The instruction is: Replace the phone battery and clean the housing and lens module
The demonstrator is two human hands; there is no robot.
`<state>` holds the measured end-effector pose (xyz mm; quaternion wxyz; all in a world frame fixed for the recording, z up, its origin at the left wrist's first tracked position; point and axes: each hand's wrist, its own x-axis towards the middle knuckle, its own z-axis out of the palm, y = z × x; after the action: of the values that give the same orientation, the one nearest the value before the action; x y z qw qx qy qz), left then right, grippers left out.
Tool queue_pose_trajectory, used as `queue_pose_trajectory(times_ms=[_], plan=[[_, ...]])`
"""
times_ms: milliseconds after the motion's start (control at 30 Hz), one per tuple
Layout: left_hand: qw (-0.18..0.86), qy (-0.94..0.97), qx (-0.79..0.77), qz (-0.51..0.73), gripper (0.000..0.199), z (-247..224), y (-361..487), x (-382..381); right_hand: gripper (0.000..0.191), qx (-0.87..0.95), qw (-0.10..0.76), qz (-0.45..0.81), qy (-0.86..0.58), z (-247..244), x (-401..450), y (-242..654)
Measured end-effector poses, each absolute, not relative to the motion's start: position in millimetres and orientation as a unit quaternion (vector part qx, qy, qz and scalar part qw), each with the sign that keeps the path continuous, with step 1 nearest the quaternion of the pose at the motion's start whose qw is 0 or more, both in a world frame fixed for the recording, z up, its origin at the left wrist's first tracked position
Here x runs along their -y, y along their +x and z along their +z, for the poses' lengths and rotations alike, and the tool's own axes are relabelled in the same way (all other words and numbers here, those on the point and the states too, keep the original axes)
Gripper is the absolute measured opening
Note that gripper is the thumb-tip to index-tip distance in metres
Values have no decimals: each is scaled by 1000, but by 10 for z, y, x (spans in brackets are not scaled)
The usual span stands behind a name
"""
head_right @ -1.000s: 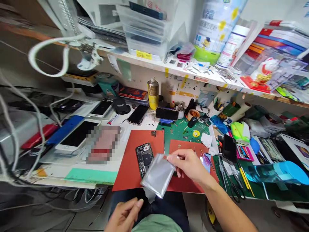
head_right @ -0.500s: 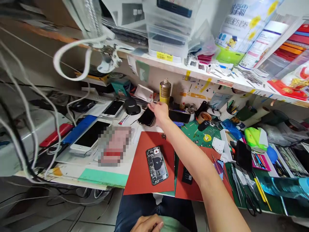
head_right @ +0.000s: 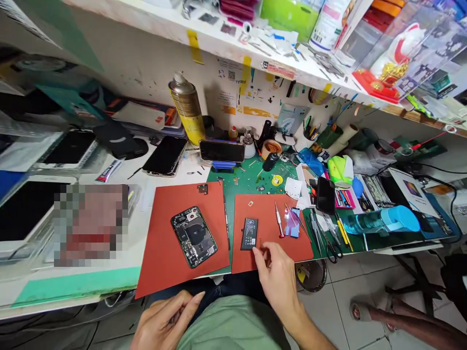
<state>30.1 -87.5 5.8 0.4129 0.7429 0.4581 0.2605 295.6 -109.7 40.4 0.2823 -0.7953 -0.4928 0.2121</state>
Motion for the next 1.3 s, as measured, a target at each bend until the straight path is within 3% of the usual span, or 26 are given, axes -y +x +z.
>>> queue_pose_trajectory(times_ms=[133,267,500,633,767,900,1300], plan=[[389,788,-407,248,29,153,451,745,28,506,252,224,-794,386,782,3081],[398,816,-355,224,21,240,579,747,62,510,228,279,-781,391,447,3202],[416,804,-342,253,23,344,716,784,42,458,286,379,-752,363,284,3388],[471,699,-430,325,15,290,763,774,43,399,355,474,-700,469,435,3428],[601,504,-492,379,34,334,831,715,54,324,418,526,-666,596,684,3204],[675,408,-485,378,52,484,888,626,46,191,506,585,-603,646,860,2854],[759,294,-454,362,48,548,945,475,39,145,534,600,-577,670,929,2667]])
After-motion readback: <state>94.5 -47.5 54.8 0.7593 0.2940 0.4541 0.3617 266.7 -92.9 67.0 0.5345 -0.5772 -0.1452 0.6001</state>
